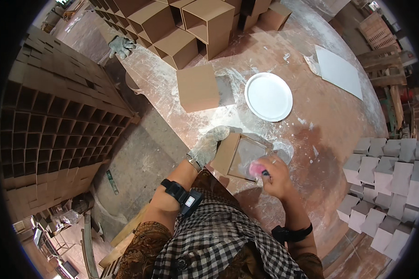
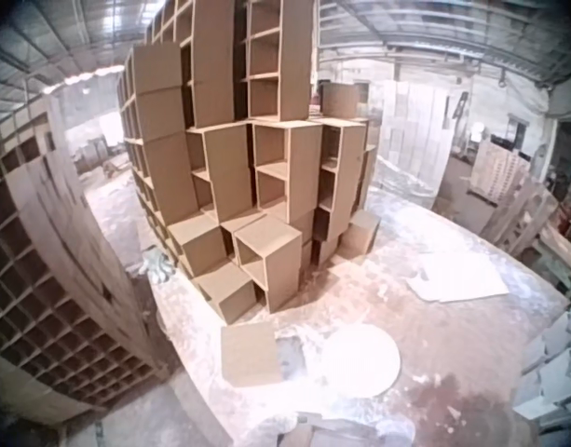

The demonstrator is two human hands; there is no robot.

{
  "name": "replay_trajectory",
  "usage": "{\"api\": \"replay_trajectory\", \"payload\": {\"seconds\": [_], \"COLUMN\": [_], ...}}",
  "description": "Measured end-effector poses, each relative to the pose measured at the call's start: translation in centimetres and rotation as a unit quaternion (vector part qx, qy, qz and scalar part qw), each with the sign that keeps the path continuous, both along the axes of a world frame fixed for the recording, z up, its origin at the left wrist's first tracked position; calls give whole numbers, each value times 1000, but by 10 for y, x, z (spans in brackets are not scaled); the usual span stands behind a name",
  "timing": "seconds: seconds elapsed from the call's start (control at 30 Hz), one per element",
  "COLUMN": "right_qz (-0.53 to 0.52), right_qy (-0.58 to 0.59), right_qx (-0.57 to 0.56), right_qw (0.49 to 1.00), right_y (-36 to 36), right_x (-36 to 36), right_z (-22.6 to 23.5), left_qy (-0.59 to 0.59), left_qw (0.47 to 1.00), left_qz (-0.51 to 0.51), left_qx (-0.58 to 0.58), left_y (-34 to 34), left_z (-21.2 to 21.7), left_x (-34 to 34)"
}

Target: The person wipes the sides of a small wooden box with a pink cloth, places it on a stack of boxes, and picks up another box to wipe its interior and exterior surfaces.

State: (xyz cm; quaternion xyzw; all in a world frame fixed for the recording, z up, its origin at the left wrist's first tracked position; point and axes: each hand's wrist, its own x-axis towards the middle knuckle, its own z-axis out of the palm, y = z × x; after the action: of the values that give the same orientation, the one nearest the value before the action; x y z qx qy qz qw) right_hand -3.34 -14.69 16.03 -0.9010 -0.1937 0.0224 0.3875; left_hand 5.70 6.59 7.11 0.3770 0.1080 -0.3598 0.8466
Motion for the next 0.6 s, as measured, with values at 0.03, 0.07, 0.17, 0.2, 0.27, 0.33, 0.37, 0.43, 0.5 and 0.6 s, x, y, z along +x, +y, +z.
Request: {"api": "replay_trajectory", "payload": {"seconds": [0.03,0.07,0.17,0.2,0.27,0.33,0.37,0.43,0.5,0.6], "right_qz": [-90,-89,-279,-304,-329,-144,-144,6,15,-53], "right_qy": [-46,-46,4,-6,-14,-118,-119,-81,-82,-110], "right_qx": [17,18,107,117,128,57,57,57,40,22], "right_qw": [995,995,954,945,935,981,981,995,996,992], "right_y": [3,8,33,42,48,49,49,45,31,22], "right_x": [-2,-2,6,10,10,10,5,-11,-10,6], "right_z": [-3,-5,-14,-16,-17,-12,-7,0,-1,-16], "left_qy": [-7,-13,-6,-7,-24,-16,-8,-4,1,15], "left_qw": [1000,1000,1000,1000,999,1000,1000,1000,999,999], "left_qz": [10,19,13,11,25,25,27,29,34,42], "left_qx": [-9,-18,5,6,7,9,11,11,12,-18], "left_y": [0,1,1,-2,-5,-2,-1,1,3,1], "left_z": [-4,-8,-8,-5,6,0,-3,-6,-10,-18], "left_x": [1,1,3,3,1,-1,-1,-1,-3,-1]}}
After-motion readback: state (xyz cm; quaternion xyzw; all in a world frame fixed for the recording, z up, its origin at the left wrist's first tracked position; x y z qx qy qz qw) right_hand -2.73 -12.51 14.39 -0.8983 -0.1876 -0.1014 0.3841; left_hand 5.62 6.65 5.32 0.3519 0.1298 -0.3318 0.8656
